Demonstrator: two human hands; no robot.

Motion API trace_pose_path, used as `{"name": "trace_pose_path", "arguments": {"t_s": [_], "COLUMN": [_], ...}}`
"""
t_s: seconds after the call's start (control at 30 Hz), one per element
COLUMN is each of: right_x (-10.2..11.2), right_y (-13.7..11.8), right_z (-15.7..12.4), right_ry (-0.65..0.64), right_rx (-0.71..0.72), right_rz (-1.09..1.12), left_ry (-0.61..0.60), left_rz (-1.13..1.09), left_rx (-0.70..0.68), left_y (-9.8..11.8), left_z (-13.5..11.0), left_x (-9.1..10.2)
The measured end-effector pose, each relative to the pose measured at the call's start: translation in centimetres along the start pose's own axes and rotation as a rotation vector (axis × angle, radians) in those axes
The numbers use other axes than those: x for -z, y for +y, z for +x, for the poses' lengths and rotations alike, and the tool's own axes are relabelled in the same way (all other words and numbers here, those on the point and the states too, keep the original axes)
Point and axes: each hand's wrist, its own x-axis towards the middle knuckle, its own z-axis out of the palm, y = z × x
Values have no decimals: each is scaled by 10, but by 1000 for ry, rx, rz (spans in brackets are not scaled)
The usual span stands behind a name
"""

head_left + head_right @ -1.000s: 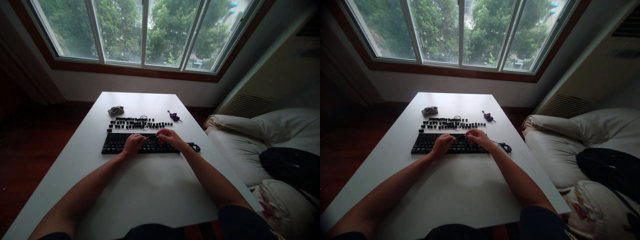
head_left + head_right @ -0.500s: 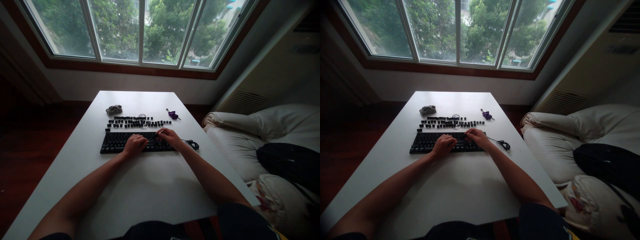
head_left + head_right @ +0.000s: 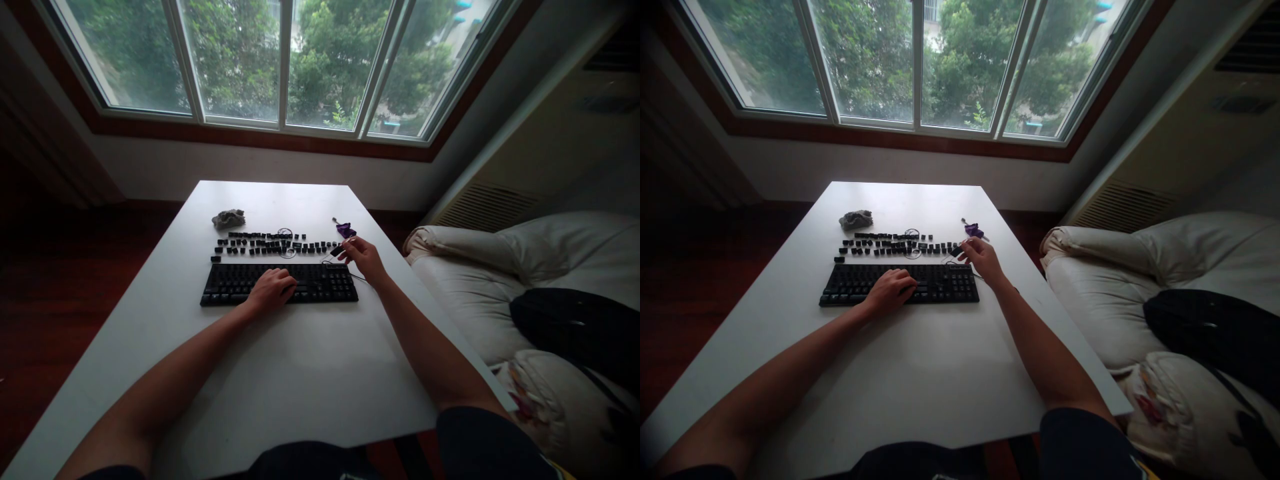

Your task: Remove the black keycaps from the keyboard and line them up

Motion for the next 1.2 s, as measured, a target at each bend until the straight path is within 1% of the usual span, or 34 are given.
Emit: {"name": "trace_pose_path", "arguments": {"t_s": [0.17, 0.33, 0.53, 0.73, 0.8, 1.0, 1.13, 1.2], "right_x": [-3, -4, -4, -3, -2, -9, -17, -19], "right_y": [8, 8, 5, 11, 11, 2, -3, -4], "right_z": [-4, -5, 3, 15, 17, 20, 19, 14], "right_ry": [-79, -144, -224, -336, -367, -419, -494, -493], "right_rx": [25, 14, 38, -47, -51, -33, -56, -46], "right_rz": [-158, -281, -255, -174, -157, -218, -224, -250], "left_ry": [8, 7, 0, 1, 1, 0, -2, -3], "left_rz": [2, 5, 4, 1, 0, 4, 2, 5], "left_rx": [0, -4, -4, -6, -6, -4, -3, -4], "left_y": [1, 1, 1, 1, 1, 2, 2, 2], "left_z": [1, 1, 0, 0, 0, -1, -1, 0], "left_x": [0, 1, 0, 0, 0, 1, 1, 2]}}
